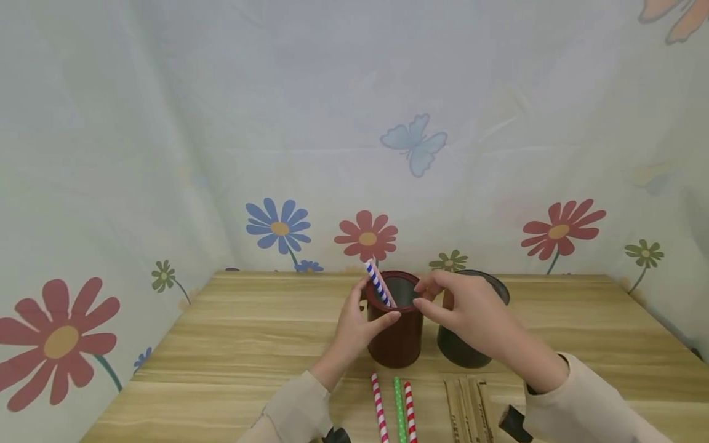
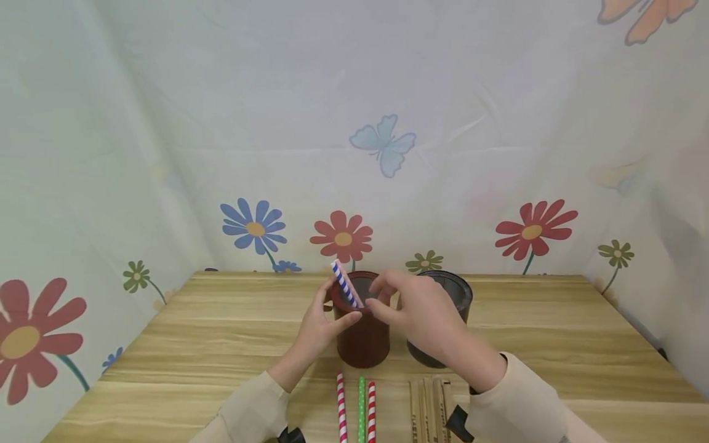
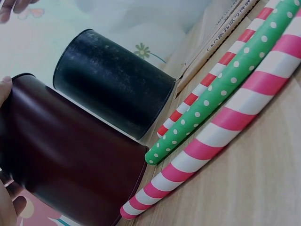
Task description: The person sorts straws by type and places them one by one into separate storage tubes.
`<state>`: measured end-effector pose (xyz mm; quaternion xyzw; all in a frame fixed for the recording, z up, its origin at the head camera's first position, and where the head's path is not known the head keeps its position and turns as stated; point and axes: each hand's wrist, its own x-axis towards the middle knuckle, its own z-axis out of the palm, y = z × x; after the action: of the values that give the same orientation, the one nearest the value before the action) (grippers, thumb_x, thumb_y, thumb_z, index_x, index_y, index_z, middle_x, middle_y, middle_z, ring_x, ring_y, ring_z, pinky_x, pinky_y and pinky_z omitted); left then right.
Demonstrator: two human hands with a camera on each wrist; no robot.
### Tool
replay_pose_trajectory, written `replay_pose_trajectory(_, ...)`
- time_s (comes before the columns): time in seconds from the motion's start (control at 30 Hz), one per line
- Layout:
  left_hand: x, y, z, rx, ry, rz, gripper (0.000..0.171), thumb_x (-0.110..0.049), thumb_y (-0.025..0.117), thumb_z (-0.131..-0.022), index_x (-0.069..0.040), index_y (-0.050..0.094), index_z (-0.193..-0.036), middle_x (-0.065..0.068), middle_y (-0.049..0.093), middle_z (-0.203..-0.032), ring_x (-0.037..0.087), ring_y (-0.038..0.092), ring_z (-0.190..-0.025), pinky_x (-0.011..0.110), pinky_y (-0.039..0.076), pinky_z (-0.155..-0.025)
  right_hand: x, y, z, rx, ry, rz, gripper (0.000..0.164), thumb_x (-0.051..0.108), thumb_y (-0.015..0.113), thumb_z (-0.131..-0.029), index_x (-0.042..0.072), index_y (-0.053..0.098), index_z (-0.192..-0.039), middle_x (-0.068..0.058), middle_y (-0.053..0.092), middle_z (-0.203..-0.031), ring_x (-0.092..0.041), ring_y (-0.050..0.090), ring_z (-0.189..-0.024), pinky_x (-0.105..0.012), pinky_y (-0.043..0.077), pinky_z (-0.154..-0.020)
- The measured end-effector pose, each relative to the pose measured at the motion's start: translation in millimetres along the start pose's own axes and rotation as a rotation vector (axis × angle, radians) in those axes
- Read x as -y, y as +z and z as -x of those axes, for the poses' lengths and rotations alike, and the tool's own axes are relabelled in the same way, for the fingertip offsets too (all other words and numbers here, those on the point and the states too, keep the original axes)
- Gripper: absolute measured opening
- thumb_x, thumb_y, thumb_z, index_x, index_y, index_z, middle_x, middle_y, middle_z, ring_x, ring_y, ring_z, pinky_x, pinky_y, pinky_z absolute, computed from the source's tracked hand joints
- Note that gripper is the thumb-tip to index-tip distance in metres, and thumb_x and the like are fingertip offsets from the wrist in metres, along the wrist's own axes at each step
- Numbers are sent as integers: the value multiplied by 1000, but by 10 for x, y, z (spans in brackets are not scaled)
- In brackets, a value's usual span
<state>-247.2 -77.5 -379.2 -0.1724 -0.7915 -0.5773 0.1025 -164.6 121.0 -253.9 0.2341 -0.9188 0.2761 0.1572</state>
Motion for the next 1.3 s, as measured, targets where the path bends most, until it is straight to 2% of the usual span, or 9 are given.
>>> replay_pose_trajectory(0.2,-6,1,5,-5,12,-7,97,-61,74,-72,-16,33,-148,7,50,-139,22,45,-125,44,40,-102,33,46,181,39,4,-33,12,26,68,-88,18,68,-97,10,62,-77,2,46,-54,-20,42,-52)
replay_pose_trajectory(0.43,-28,-5,12,10,23,20,99,-62,73,-72,-14,32,-148,9,47,-141,23,44,-126,46,39,-103,-41,181,345,119,17,-102,17,34,66,-90,20,67,-100,13,61,-77,3,46,-54,-19,42,-51)
replay_pose_trajectory(0.57,-20,-4,12,10,22,24,100,-61,74,-72,-13,31,-148,9,47,-141,23,44,-125,47,39,-102,-102,306,407,157,33,-122,19,36,67,-89,21,67,-101,14,62,-77,3,44,-53,-19,41,-51)
replay_pose_trajectory(0.77,2,-6,13,14,12,19,100,-61,74,-72,-14,31,-149,9,47,-142,23,44,-126,49,38,-103,-170,528,490,232,52,-167,15,29,68,-87,19,67,-98,15,62,-76,2,44,-51,-19,40,-50)
replay_pose_trajectory(1.0,-8,-11,19,0,12,19,100,-61,74,-71,-14,32,-148,8,47,-142,22,44,-125,47,39,-102,-226,765,563,303,107,-188,17,30,68,-87,16,68,-96,16,61,-73,3,44,-53,-19,39,-51)
replay_pose_trajectory(1.3,-16,-7,17,-8,15,22,100,-63,74,-71,-15,33,-148,8,47,-142,23,45,-125,46,40,-102,-305,960,648,296,85,-160,12,29,68,-86,18,66,-92,17,59,-69,5,45,-58,-20,37,-52)
